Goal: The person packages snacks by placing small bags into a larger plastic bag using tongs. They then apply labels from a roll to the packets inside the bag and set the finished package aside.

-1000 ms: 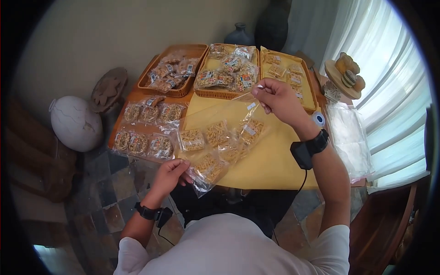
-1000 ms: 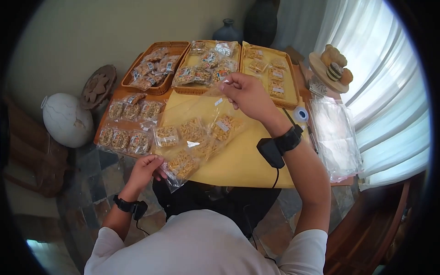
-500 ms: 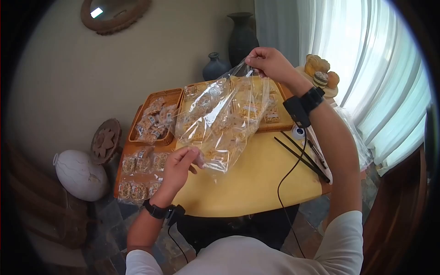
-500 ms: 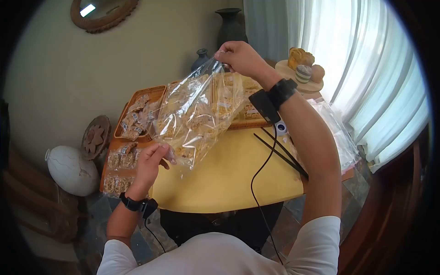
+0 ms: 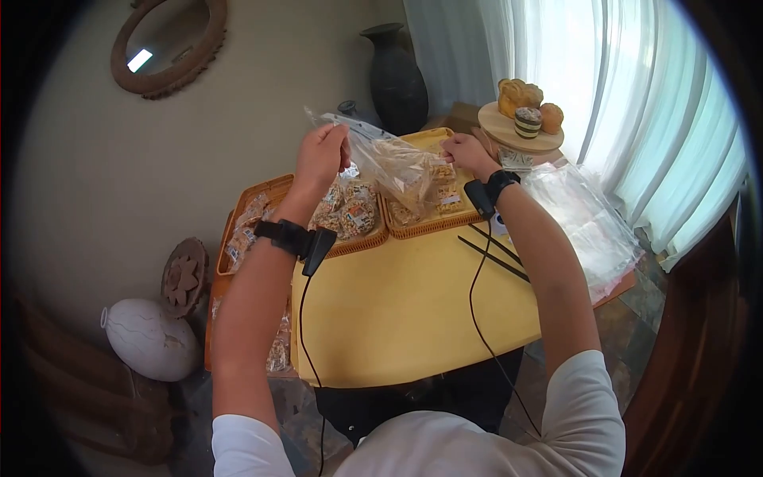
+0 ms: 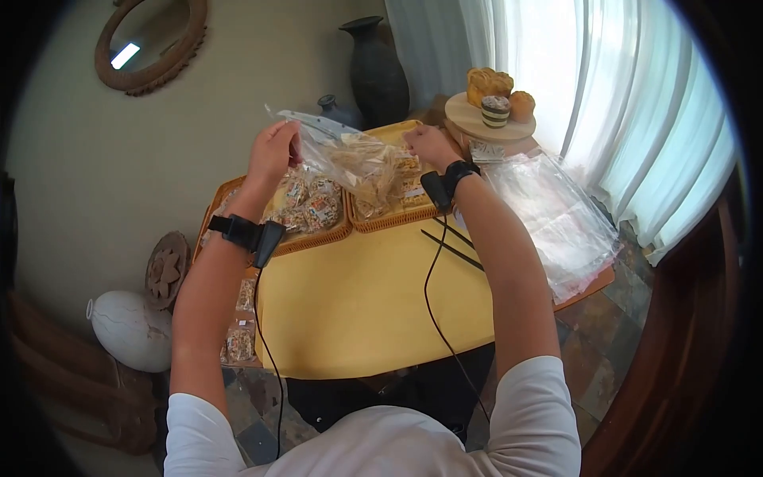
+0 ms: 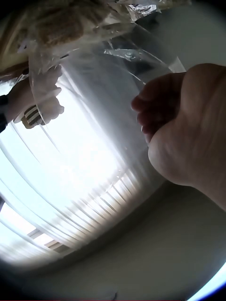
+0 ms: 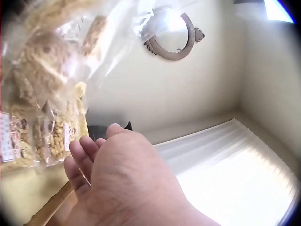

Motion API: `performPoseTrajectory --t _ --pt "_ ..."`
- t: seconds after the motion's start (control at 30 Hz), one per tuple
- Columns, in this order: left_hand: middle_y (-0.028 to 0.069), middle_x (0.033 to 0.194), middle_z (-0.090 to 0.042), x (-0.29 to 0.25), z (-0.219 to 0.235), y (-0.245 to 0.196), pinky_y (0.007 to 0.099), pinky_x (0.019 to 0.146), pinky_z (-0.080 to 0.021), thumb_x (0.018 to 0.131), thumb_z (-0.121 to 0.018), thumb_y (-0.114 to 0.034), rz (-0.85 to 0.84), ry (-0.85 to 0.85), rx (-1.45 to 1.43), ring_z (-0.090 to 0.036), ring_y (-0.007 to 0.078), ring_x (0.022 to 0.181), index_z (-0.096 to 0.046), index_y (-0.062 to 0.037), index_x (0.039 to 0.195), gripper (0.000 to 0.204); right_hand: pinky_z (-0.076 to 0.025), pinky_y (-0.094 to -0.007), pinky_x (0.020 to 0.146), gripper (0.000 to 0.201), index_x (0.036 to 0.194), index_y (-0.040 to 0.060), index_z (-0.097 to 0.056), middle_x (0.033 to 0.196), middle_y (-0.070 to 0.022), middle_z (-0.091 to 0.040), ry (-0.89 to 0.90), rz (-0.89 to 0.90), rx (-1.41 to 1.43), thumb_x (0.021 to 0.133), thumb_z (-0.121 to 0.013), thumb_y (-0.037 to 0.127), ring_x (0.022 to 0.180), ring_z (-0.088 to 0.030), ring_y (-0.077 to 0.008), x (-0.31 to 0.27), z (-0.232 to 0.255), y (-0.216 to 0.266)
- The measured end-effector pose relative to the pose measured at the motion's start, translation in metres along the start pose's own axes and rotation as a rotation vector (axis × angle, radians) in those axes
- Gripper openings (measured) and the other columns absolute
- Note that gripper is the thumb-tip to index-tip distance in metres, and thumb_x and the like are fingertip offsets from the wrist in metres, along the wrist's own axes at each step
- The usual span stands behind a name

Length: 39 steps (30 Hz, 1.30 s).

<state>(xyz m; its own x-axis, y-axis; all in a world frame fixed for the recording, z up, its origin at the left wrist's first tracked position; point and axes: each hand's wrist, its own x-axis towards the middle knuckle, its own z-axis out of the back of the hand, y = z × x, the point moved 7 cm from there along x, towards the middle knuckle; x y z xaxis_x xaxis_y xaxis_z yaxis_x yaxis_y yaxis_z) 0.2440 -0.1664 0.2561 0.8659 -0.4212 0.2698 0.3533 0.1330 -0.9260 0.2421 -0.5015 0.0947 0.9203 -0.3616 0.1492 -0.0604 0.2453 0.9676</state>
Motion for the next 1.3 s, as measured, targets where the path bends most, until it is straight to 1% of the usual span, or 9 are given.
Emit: performPoseTrajectory --t 0.33,0.4,0.47,0.6,0.63,0.77,0.87,1.17,1.3 --pt "0.0002 0.085 -0.064 -0.014 0.055 -0.096 0.0292 0.073 -0.052 0.11 -0.061 -0.036 -0.278 -0.117 -0.252 -0.066 0.016 0.081 -0.057 -0.015 0.09 0.029 -0.058 -0.0411 0.085 0.039 0.108 -0.0017 -0.077 0.093 -0.0161 -0.079 -0.083 0.18 -0.279 0.103 -0.067 0.036 0.09 -0.076 -0.0312 -0.039 -0.001 0.007" --pt "0.0032 0.092 -0.065 -0.033 0.092 -0.096 0.0315 0.076 -0.051 0.113 -0.058 -0.033 -0.245 -0.155 -0.41 -0.064 0.0177 0.089 -0.056 -0.0134 0.093 0.028 -0.057 -0.0423 0.092 0.041 0.115 0.0003 -0.076 0.108 -0.0201 -0.077 -0.052 0.286 -0.266 0.102 -0.068 0.038 0.102 -0.074 -0.0368 -0.066 -0.013 0.032" --pt "0.0066 0.103 -0.065 -0.071 0.125 -0.1 0.0353 0.075 -0.052 0.114 -0.053 -0.03 -0.315 0.187 -0.701 -0.062 0.0187 0.092 -0.055 -0.0106 0.095 0.028 -0.054 -0.0455 0.098 0.043 0.124 0.0019 -0.073 0.121 -0.0206 -0.073 -0.053 0.438 -0.393 0.101 -0.069 0.039 0.112 -0.071 -0.0368 -0.096 -0.03 0.045" --pt "0.0122 0.117 -0.068 -0.178 0.192 -0.076 0.04 0.079 -0.059 0.114 -0.05 -0.032 -0.325 0.101 -0.812 -0.066 0.0228 0.098 -0.065 -0.0034 0.116 0.032 -0.041 -0.0573 0.112 0.06 0.149 0.008 -0.059 0.154 -0.0191 -0.055 0.167 0.758 -0.904 0.099 -0.069 0.041 0.141 -0.054 -0.036 -0.167 -0.099 0.047" --pt "0.0143 0.121 -0.072 -0.213 0.167 -0.066 0.0389 0.084 -0.062 0.111 -0.053 -0.039 -0.12 -0.324 -0.734 -0.072 0.0253 0.104 -0.065 -0.0016 0.131 0.043 -0.041 -0.0573 0.112 0.06 0.149 0.008 -0.059 0.154 -0.0191 -0.055 0.184 0.772 -0.897 0.099 -0.069 0.041 0.141 -0.054 -0.036 -0.16 -0.111 0.031" --pt "0.0108 0.097 -0.075 -0.266 0.205 0.058 0.0317 0.079 -0.058 0.105 -0.058 -0.026 0.026 -0.018 -0.289 -0.072 0.0186 0.088 -0.07 0.001 0.109 0.03 -0.038 -0.0596 0.112 0.064 0.153 0.0102 -0.058 0.155 -0.0164 -0.056 0.521 0.472 0.327 0.1 -0.067 0.046 0.149 -0.046 -0.0336 -0.128 -0.136 -0.014" --pt "0.007 0.094 -0.076 -0.297 0.155 0.104 0.0309 0.077 -0.056 0.108 -0.063 -0.022 0.348 -0.038 -0.185 -0.067 0.0128 0.081 -0.071 0.0012 0.105 0.025 -0.038 -0.0573 0.113 0.058 0.15 0.01 -0.062 0.155 -0.0155 -0.057 0.147 0.858 -1.117 0.104 -0.061 0.046 0.147 -0.048 -0.0322 -0.14 -0.129 0.037" --pt "0.0044 0.081 -0.072 -0.315 0.105 0.164 0.0309 0.071 -0.053 0.104 -0.074 -0.029 0.427 0.24 0.416 -0.067 0.0124 0.076 -0.072 -0.0016 0.104 0.028 -0.039 -0.0564 0.117 0.058 0.147 0.0048 -0.062 0.152 -0.0169 -0.06 0.052 0.689 -0.787 0.11 -0.056 0.049 0.143 -0.054 -0.0364 -0.116 -0.099 0.04" --pt "0.0124 0.111 -0.071 -0.301 0.098 0.117 0.0398 0.089 -0.056 0.099 -0.078 -0.02 0.068 -0.169 0.766 -0.069 0.025 0.102 -0.062 -0.0024 0.135 0.043 -0.04 -0.049 0.122 0.063 0.152 0.0001 -0.056 0.155 -0.0232 -0.058 0.242 0.582 -0.548 0.108 -0.064 0.045 0.146 -0.055 -0.0388 -0.208 -0.126 0.117"
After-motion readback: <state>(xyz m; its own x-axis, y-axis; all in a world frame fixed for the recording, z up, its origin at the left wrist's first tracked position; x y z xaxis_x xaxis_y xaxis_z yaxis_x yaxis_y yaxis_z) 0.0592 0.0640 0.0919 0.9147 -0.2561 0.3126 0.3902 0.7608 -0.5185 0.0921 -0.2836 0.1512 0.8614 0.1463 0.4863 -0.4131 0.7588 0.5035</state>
